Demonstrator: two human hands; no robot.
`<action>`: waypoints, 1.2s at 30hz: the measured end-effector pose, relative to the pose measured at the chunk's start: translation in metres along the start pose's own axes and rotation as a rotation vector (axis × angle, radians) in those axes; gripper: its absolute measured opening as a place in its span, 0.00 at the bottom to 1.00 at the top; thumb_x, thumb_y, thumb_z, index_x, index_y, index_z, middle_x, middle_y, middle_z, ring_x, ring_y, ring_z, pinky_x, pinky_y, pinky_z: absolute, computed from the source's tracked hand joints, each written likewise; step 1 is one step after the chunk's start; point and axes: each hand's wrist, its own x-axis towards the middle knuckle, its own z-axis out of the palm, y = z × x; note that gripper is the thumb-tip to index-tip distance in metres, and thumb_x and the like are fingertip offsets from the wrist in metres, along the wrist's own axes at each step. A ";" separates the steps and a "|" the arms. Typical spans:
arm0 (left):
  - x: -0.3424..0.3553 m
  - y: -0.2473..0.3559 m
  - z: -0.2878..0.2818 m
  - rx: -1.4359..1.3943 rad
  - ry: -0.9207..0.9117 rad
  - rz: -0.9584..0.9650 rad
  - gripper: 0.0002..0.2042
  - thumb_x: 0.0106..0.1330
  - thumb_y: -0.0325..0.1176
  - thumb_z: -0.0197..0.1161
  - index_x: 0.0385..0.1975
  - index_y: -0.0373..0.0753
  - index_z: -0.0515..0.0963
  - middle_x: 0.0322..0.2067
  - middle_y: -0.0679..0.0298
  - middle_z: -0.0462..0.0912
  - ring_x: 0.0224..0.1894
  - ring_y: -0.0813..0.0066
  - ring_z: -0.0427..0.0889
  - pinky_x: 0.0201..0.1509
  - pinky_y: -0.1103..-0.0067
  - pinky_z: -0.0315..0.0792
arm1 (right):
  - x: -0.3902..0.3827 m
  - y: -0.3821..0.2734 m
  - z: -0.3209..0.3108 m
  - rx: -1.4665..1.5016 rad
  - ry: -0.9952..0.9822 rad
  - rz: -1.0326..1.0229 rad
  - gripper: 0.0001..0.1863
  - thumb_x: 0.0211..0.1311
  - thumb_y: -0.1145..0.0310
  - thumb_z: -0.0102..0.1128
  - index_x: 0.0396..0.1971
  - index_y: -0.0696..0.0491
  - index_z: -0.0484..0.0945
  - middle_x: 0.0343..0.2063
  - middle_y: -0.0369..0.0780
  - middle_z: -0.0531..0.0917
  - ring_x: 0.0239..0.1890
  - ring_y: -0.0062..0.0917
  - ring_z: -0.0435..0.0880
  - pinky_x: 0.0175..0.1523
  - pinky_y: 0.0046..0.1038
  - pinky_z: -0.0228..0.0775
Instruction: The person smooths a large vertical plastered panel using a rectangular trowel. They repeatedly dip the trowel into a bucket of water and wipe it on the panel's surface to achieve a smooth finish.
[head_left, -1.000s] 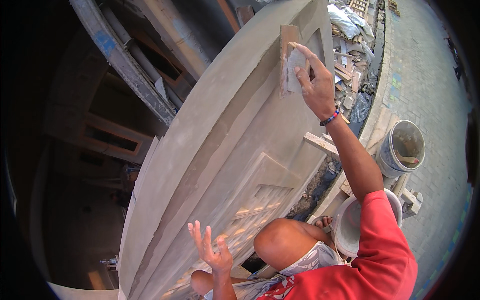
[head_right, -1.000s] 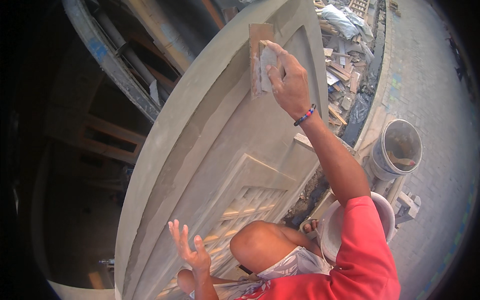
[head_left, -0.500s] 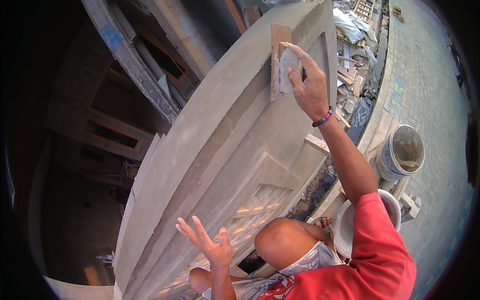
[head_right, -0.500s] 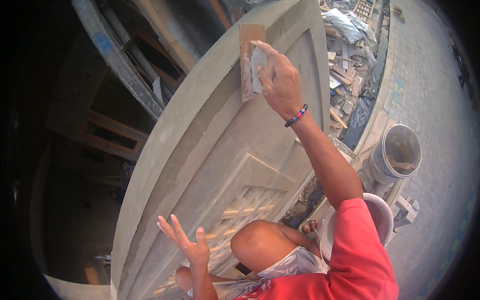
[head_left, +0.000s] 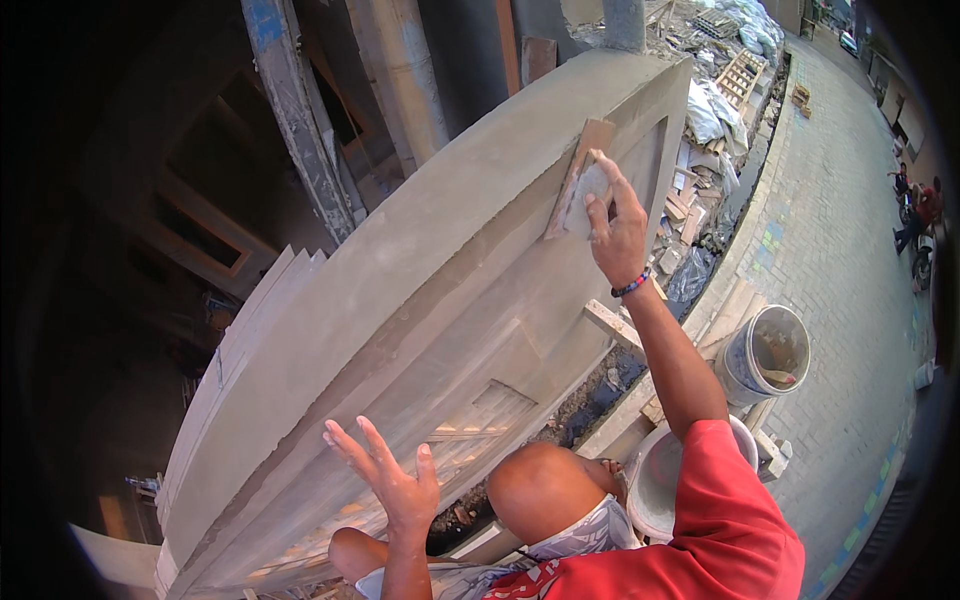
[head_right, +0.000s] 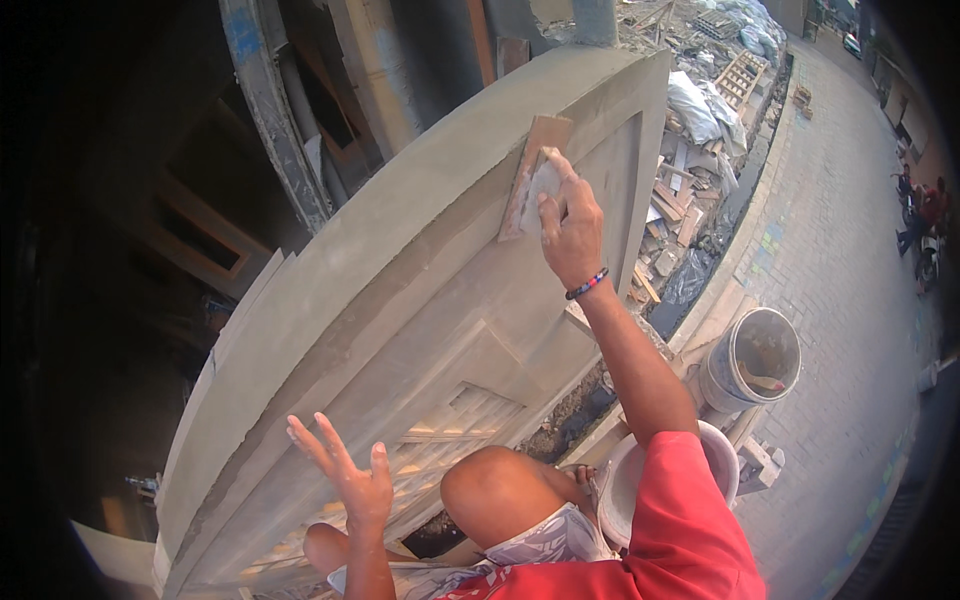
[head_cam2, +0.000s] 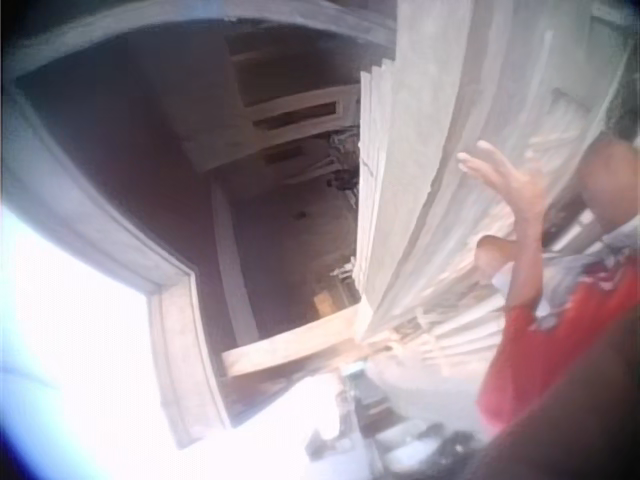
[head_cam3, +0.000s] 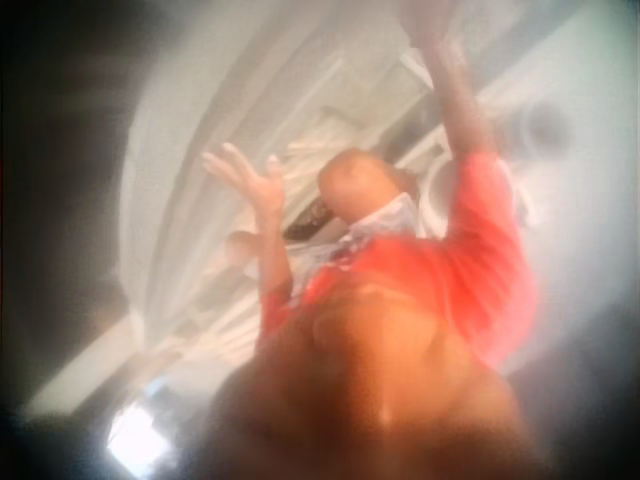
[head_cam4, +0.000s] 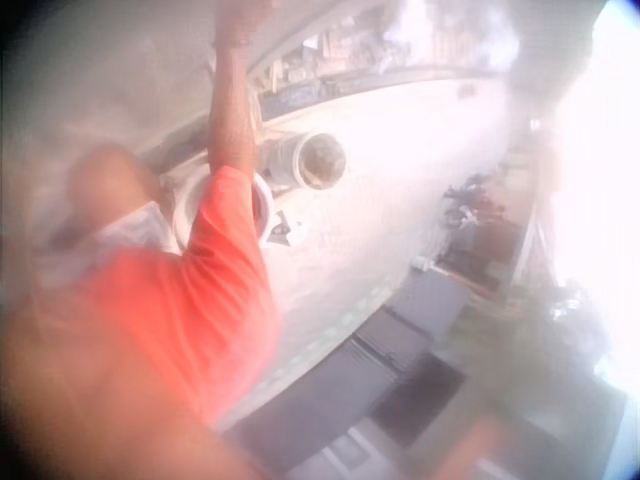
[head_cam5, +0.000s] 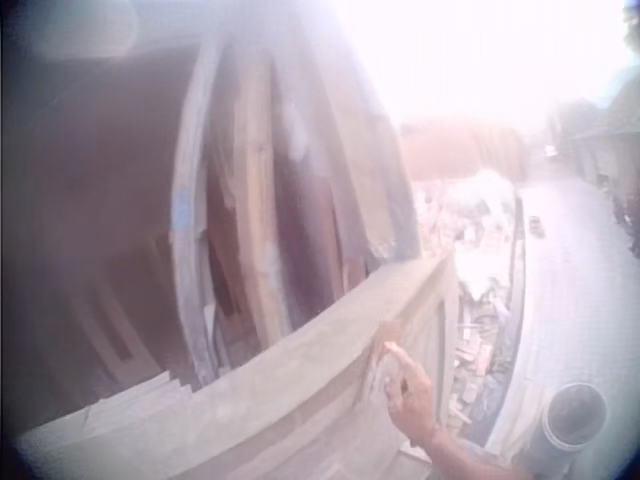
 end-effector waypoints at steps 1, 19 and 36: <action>0.001 0.001 0.002 -0.023 0.002 -0.014 0.42 0.64 0.38 0.60 0.75 0.41 0.43 0.74 0.43 0.28 0.75 0.37 0.27 0.73 0.45 0.33 | -0.023 0.006 -0.003 -0.014 -0.072 -0.003 0.28 0.60 0.79 0.57 0.63 0.51 0.71 0.39 0.43 0.81 0.33 0.25 0.78 0.42 0.27 0.71; 0.001 -0.007 -0.008 -0.065 -0.156 -0.079 0.43 0.63 0.41 0.62 0.75 0.43 0.45 0.73 0.41 0.26 0.75 0.34 0.25 0.73 0.45 0.35 | 0.131 -0.085 -0.106 -0.601 -0.544 -0.444 0.21 0.63 0.71 0.57 0.57 0.54 0.78 0.35 0.47 0.80 0.35 0.38 0.81 0.45 0.35 0.72; 0.000 -0.008 -0.010 -0.085 -0.185 -0.096 0.42 0.65 0.48 0.62 0.75 0.45 0.47 0.73 0.42 0.22 0.74 0.36 0.22 0.73 0.45 0.33 | 0.207 -0.003 -0.116 -0.771 -0.430 -0.342 0.19 0.65 0.65 0.58 0.55 0.53 0.79 0.46 0.50 0.84 0.47 0.40 0.85 0.55 0.36 0.73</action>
